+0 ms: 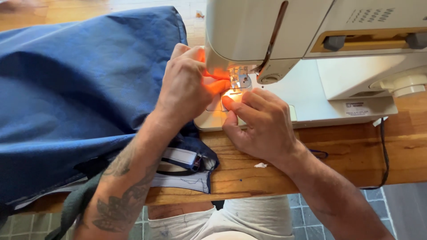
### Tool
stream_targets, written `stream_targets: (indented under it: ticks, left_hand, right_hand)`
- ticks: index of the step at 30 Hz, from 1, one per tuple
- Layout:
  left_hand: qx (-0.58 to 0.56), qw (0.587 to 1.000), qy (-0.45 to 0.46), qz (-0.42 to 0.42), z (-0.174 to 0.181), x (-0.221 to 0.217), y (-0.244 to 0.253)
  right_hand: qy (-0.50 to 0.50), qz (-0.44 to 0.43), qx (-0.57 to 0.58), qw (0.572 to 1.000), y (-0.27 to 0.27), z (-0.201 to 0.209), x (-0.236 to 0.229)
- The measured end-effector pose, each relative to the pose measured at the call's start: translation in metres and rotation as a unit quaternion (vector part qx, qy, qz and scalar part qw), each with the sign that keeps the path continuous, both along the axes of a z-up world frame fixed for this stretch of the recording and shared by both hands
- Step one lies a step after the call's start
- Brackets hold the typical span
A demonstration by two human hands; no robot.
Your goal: Sewing a blue fabric bag using a sewing machine and trimming excess thread with snips
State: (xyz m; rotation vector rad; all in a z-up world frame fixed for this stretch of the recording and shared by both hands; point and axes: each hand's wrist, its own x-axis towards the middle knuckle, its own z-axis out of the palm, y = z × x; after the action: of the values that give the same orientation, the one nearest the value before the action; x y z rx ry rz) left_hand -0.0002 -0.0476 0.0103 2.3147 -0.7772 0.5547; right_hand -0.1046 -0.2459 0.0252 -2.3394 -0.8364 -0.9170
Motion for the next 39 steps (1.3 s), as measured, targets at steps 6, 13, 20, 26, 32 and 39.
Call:
stream_targets:
  ticks: [6, 13, 20, 26, 32, 39]
  left_hand:
    - [0.049, 0.999, -0.020, 0.010, -0.003, -0.009, -0.001]
    - [0.114, 0.993, -0.017, 0.039, 0.010, -0.015, 0.034]
    - [0.202, 0.972, -0.022, 0.114, 0.011, -0.013, 0.059]
    - [0.146, 0.983, -0.048, 0.103, 0.038, -0.039, 0.042]
    - [0.137, 0.989, -0.034, -0.051, 0.044, -0.075, 0.018]
    - [0.137, 0.985, -0.088, -0.054, 0.042, -0.062, 0.019]
  right_hand:
    - [-0.008, 0.000, -0.009, 1.000, 0.000, -0.004, 0.001]
    - [-0.007, 0.003, -0.027, 1.000, 0.001, -0.004, 0.002]
    - [-0.003, -0.030, -0.105, 0.994, 0.001, -0.011, 0.002]
    - [-0.001, -0.026, -0.100, 0.995, 0.000, -0.010, 0.003]
    - [-0.018, -0.029, -0.093, 0.995, 0.004, -0.001, 0.002]
    - [-0.022, -0.006, -0.081, 0.996, 0.000, -0.003, 0.003]
